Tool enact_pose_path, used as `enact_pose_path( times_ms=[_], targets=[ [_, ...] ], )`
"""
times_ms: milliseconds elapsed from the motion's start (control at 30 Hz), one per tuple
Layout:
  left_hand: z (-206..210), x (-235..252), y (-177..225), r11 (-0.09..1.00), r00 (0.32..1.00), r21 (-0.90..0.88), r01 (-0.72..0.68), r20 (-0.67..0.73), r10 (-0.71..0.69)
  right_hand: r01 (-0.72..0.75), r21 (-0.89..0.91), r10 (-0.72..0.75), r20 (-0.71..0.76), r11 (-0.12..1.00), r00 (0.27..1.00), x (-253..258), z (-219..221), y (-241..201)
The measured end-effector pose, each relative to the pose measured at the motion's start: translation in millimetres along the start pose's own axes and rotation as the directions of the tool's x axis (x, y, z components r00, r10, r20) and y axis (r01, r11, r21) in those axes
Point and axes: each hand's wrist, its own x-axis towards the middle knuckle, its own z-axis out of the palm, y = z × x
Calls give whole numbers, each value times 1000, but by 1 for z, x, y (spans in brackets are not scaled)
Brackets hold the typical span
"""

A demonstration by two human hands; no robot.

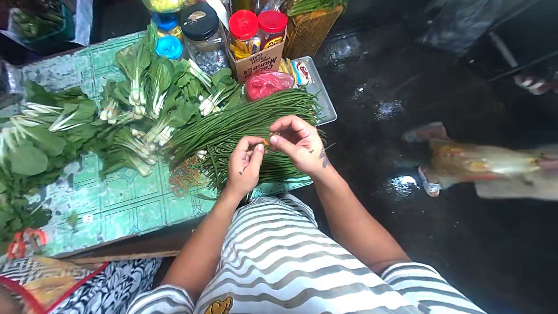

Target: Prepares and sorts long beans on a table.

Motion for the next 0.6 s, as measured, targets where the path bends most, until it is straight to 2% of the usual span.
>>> enact_pose_path(
  times_ms=[100,233,333,400,467,533,567,600],
  targets=[
    [-2,2,5,979,999,-201,44,17,-41,1,50,-1,7,999,1000,4,10,2],
    [-11,1,8,949,995,-299,99,16,-99,-164,250,158,43,954,986,7,19,4],
    [-18,1,17,930,994,-354,97,-10,-107,-235,330,185,175,914,967,1,35,19],
    [-25,4,40,894,998,-445,55,-12,-68,-267,343,157,316,901,936,-12,60,32],
    [-48,7,80,844,999,-535,-29,-54,0,-321,326,105,538,889,837,-28,85,41],
    [-91,9,129,806,968,-553,-211,-231,95,-337,189,109,708,922,697,-35,94,51],
    [-117,7,150,777,918,-525,-348,-358,169,-312,71,164,729,947,664,-36,89,53],
    [-145,6,166,728,840,-475,-493,-476,258,-278,-18,208,709,960,674,-34,77,54]
  ],
)
